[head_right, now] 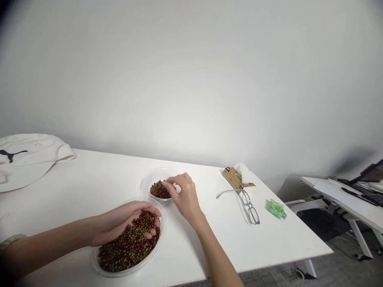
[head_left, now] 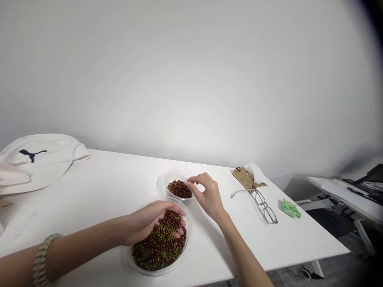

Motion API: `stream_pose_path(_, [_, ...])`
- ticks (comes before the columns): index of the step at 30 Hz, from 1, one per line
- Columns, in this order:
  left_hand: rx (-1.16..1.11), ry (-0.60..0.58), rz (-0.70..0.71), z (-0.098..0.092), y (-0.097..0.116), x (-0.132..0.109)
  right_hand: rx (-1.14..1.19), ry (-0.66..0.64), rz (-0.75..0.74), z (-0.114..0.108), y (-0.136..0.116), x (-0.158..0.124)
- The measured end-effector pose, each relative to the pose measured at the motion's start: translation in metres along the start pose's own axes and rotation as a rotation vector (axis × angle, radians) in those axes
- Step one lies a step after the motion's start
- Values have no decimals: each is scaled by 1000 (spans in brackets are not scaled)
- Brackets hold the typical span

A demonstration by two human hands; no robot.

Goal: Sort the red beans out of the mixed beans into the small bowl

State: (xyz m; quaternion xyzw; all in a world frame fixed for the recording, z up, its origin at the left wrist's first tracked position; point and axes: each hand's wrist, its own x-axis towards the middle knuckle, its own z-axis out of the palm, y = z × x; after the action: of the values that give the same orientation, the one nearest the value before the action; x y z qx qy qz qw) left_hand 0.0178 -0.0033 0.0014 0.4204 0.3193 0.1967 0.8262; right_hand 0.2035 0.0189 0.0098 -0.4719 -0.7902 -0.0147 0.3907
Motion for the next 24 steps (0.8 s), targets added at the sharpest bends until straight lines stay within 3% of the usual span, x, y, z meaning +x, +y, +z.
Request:
stream_pose_path(3, [-14, -51, -16, -2, -2, 2, 255, -322, -225, -13, -22, -3])
stream_pose_path(6, [-17, -64, -34, -2, -3, 4, 354, -497, -356, -17, -38, -7])
stream_pose_path(9, [-12, -14, -3, 1, -2, 3, 279, -617, -407, -12, -45, -12])
stream_pose_path(14, [-12, -12, -4, 2, -2, 3, 132, -625, -357, -5, -46, -19])
stream_pose_path(19, [11, 7, 1, -1, -5, 5, 223, -590, -348, -6, -46, -19])
stream_pose_path(22, [13, -45, -2, -1, -3, 6, 323, -497, -334, -10, -44, -16])
stream_pose_path(24, [7, -81, -28, -1, -2, 5, 380, -350, -296, -13, -38, -12])
